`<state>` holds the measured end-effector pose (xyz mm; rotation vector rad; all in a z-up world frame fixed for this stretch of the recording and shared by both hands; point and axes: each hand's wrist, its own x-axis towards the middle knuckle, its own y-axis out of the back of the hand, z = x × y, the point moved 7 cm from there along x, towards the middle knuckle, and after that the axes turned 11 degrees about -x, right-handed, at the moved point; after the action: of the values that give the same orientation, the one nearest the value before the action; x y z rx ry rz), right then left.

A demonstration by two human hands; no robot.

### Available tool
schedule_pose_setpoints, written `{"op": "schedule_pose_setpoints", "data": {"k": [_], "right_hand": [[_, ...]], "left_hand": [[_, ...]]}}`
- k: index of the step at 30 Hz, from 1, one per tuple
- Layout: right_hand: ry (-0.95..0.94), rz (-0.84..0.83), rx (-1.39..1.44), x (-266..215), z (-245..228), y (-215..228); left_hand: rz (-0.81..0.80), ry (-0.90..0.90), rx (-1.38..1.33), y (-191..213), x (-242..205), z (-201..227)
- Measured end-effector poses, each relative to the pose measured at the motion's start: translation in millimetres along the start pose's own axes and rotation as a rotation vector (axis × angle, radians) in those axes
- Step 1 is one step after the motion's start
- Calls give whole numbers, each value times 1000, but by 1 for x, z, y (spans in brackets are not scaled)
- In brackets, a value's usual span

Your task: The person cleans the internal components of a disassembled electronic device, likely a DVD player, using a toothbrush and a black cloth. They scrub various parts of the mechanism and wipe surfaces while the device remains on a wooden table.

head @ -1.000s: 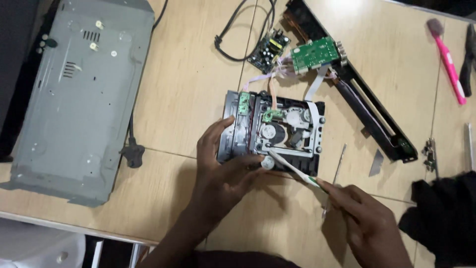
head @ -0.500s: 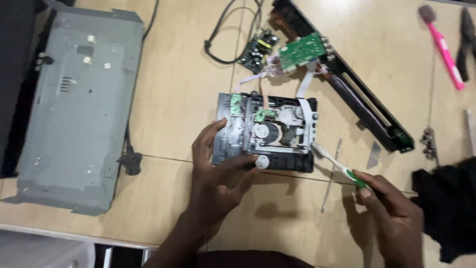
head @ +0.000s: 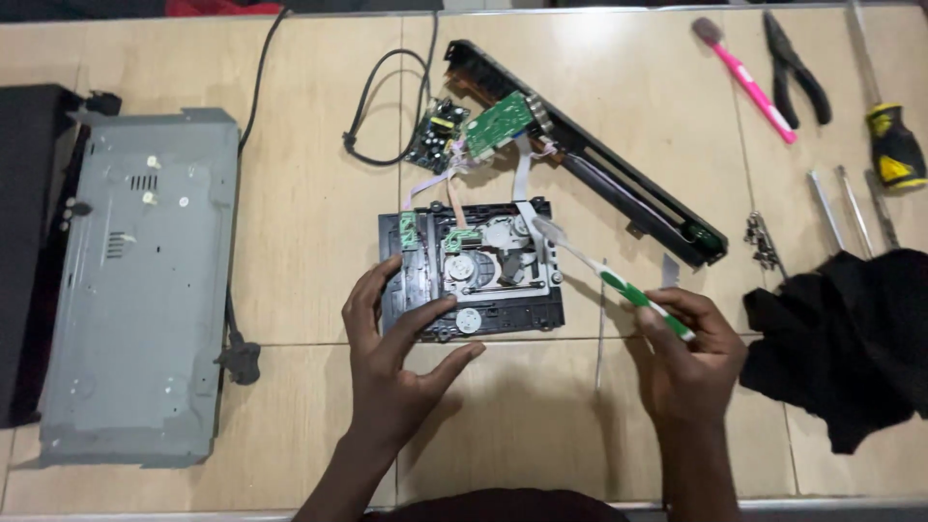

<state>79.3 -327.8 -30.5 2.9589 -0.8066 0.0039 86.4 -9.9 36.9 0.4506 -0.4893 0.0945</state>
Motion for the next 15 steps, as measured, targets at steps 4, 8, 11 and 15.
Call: {"op": "schedule_pose_setpoints", "data": {"k": [4,8,11,15], "right_hand": [[180,163,-368,-10,-22,-1],[381,310,-657,-20,-66,-3],[451,308,-765,-30,-76,3],[495,277,-903,-36,-77,9]], "left_hand": [[-5,10,15,-1,-7,-5],[9,23,17,-3,-2,10],[16,8,49,-5,-4,10],[28,43,23,-5,-5,11]]}}
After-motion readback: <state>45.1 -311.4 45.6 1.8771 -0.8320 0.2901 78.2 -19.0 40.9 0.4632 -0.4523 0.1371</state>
